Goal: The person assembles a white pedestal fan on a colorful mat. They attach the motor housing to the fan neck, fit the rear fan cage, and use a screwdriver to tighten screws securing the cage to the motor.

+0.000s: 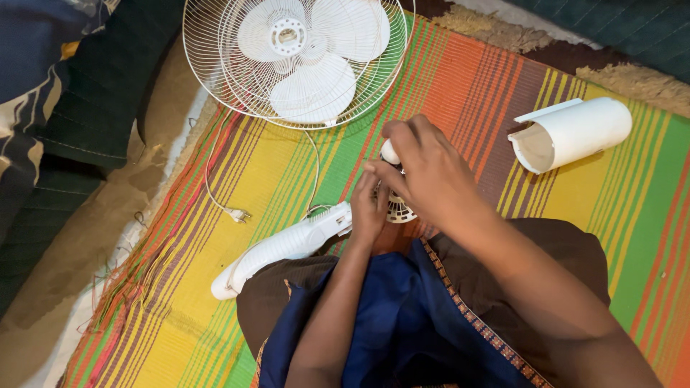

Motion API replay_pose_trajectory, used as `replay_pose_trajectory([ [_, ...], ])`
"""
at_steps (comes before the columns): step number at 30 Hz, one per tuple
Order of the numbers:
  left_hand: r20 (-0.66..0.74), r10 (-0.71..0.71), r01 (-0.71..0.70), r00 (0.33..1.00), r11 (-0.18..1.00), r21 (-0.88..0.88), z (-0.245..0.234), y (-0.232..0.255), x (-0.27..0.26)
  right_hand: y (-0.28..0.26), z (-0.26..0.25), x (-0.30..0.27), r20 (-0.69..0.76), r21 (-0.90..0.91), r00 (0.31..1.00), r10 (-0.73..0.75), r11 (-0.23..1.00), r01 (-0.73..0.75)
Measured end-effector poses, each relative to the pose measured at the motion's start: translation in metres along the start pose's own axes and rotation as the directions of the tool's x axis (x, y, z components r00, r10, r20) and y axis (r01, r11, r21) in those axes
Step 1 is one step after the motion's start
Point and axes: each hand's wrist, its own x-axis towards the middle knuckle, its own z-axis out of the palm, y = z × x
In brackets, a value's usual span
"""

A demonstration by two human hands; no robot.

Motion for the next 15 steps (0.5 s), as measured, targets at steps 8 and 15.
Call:
replay_pose_trajectory([
  [8, -0.062, -0.04, 0.038, 0.997, 0.998, -0.039, 0.008, -0.006, -0.001, 0.075, 0.007, -0.048, 0.092, 0.358, 0.996, -0.012, 0.933, -0.022],
  [15, -0.046, -0.093, 0.092, 0.995, 0.995, -0.026, 0.004, 0.0, -0.002, 0.123, 0.087, -0.07, 0.146, 0.715, 0.977, 0.154, 0.666, -0.212],
])
